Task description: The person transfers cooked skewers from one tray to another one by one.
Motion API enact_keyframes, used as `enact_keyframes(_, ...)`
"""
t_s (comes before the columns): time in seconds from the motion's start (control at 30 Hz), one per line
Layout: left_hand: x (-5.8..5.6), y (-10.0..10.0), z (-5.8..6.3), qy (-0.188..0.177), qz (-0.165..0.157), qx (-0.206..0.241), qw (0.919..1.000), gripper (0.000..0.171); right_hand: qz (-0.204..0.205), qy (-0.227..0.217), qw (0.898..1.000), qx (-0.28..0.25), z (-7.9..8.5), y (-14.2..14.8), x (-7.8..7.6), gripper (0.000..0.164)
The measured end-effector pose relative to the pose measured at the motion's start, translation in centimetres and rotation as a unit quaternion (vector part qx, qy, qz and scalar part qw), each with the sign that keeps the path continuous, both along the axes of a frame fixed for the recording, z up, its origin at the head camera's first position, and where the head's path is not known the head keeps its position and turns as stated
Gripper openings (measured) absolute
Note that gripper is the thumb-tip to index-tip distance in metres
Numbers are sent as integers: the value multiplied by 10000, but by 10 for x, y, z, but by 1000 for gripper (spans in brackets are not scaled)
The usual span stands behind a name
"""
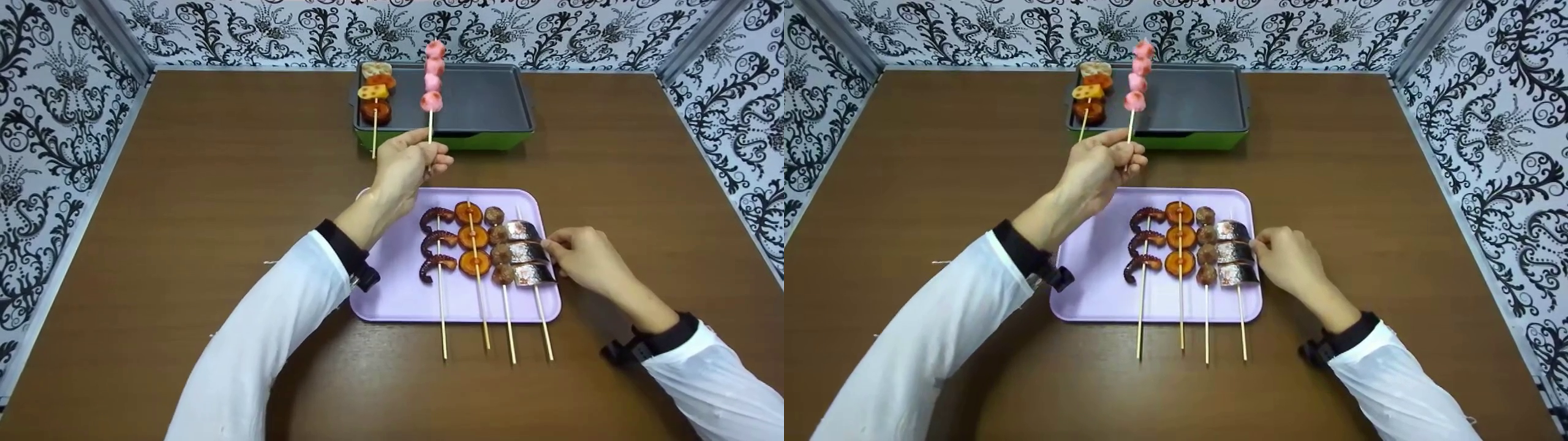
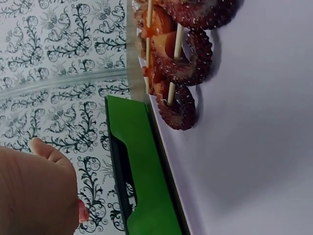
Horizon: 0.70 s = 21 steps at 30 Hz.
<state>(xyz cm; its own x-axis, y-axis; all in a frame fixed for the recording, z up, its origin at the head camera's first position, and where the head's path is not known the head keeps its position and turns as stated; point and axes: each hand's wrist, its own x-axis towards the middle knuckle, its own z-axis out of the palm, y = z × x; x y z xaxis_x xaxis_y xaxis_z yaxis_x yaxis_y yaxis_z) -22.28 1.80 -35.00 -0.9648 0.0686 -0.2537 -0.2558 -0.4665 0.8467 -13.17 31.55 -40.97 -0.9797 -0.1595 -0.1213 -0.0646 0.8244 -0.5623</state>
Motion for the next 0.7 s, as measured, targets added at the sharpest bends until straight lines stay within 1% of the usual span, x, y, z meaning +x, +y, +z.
enact_keyframes(0.13,11,-5,5,165,-260,51,9995,43,-13,-7,10000,-2,1,-1,0,20)
enact_keyframes(0.23,21,-10,7,182,-458,79,9988,36,-8,5,10000,6,1,-1,0,20)
enact_keyframes(0.33,32,-17,7,142,-604,-47,9981,34,-4,19,10000,10,1,-1,0,19)
enact_keyframes(0.5,51,-28,3,108,-806,-351,9961,36,-2,6,10000,-5,0,-1,0,20)
enact_keyframes(0.7,71,-40,-4,129,-1020,-388,9939,36,3,-51,10000,-48,0,0,0,21)
